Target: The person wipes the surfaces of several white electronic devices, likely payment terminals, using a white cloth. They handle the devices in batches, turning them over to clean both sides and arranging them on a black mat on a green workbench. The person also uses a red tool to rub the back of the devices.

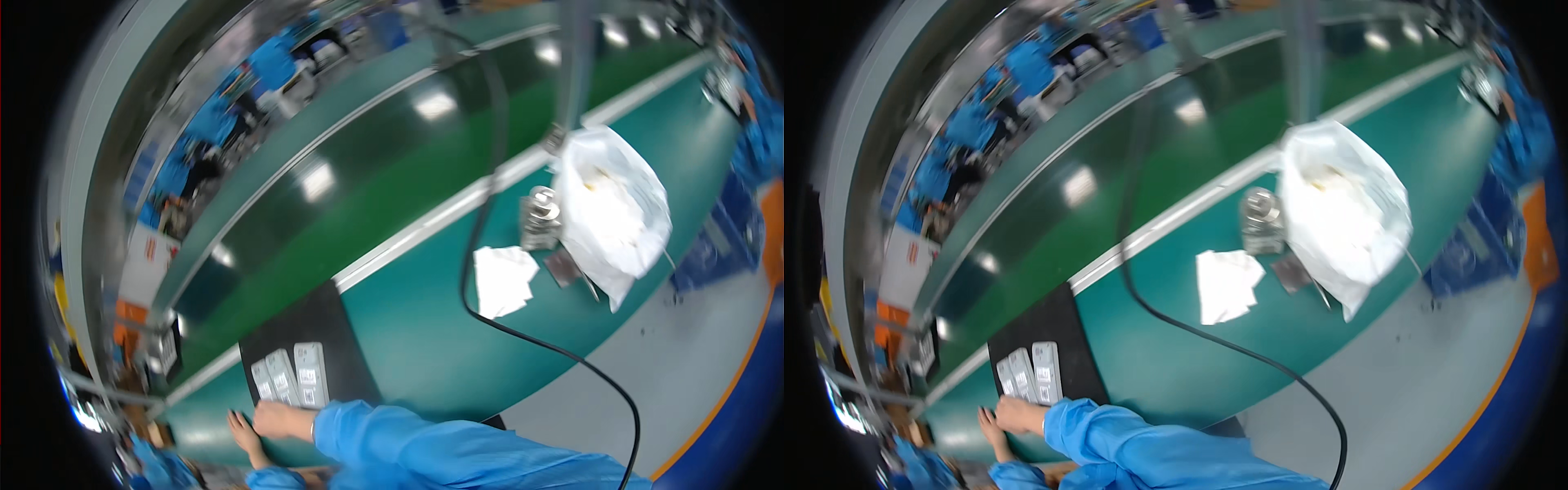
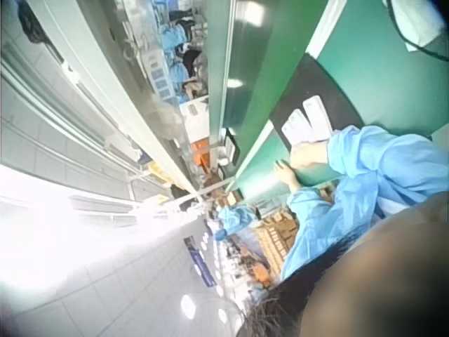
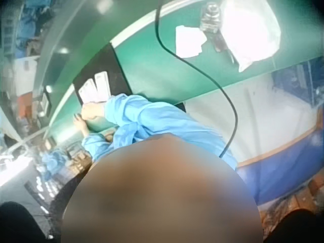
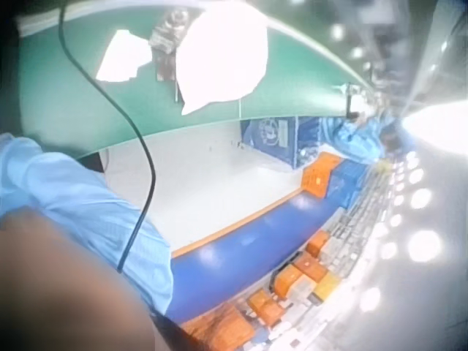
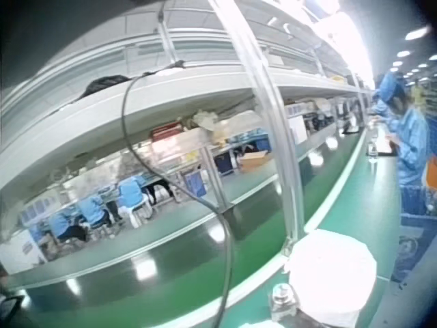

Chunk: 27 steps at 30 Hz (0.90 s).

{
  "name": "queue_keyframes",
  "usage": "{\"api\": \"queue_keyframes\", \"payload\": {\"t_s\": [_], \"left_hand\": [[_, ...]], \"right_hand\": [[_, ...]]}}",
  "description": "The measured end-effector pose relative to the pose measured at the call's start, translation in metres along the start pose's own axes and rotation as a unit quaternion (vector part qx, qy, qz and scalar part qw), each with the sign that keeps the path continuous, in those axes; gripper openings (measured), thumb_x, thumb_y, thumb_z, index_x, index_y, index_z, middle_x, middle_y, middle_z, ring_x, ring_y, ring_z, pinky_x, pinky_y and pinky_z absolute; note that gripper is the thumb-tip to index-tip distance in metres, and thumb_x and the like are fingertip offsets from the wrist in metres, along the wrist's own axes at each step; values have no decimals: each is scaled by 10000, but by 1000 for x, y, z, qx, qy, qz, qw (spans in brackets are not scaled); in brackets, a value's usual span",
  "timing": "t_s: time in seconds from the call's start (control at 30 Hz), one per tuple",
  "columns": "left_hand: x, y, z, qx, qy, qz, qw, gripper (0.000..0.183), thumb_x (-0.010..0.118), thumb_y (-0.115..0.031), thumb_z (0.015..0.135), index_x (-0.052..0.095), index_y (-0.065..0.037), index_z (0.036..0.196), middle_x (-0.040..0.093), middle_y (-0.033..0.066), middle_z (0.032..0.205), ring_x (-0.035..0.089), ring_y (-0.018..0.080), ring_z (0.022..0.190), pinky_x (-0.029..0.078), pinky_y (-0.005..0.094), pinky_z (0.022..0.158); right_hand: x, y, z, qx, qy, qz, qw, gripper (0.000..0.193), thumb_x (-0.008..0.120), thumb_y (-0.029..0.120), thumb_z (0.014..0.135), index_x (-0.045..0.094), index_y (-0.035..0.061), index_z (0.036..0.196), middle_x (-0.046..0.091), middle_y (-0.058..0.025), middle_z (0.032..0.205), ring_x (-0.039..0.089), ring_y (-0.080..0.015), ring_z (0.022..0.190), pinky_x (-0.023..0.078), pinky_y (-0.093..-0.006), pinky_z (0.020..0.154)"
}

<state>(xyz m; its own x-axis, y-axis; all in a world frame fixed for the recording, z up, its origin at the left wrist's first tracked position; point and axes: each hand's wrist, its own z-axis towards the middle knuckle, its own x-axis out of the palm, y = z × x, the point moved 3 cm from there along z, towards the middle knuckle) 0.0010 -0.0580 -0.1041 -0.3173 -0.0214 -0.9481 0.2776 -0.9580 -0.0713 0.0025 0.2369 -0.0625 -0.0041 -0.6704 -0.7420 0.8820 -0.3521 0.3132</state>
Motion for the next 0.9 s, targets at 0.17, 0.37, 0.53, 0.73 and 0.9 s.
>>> {"api": "queue_keyframes", "payload": {"t_s": [0.17,0.37,0.53,0.73,0.9], "left_hand": [[25,-49,4,-72,-8,1,997,528,454,-454,1079,523,-144,1501,499,181,1541,471,377,1408,391,462,1141],[11,-50,-21,-134,-3,64,989,552,433,-492,1075,474,-193,1537,457,131,1584,413,332,1465,302,526,1179],[8,-59,-22,-127,-5,75,989,551,429,-491,1076,480,-182,1529,457,144,1576,410,358,1461,302,578,1161],[12,-71,-26,-105,-36,72,991,549,468,-453,1068,492,-126,1508,462,200,1557,398,386,1455,290,608,1152],[9,-88,-27,-102,-45,44,993,551,501,-432,1054,497,-108,1500,453,209,1559,373,398,1469,253,641,1171]], "right_hand": [[-3,-33,-12,8,65,19,998,161,621,184,855,735,87,797,748,-125,764,752,-299,745,573,-415,665],[-10,-20,-16,-7,77,61,995,197,652,243,898,685,52,862,729,-125,759,742,-307,758,564,-439,680],[-16,-23,-14,-13,116,44,992,249,628,300,968,658,59,909,717,-105,791,735,-306,779,564,-445,686],[-28,-18,-19,-25,97,0,995,258,640,320,970,638,81,871,704,-89,774,728,-276,759,562,-409,649],[-43,-18,-28,-46,27,10,999,162,696,253,932,665,99,892,695,-64,766,704,-261,689,549,-392,606]]}}
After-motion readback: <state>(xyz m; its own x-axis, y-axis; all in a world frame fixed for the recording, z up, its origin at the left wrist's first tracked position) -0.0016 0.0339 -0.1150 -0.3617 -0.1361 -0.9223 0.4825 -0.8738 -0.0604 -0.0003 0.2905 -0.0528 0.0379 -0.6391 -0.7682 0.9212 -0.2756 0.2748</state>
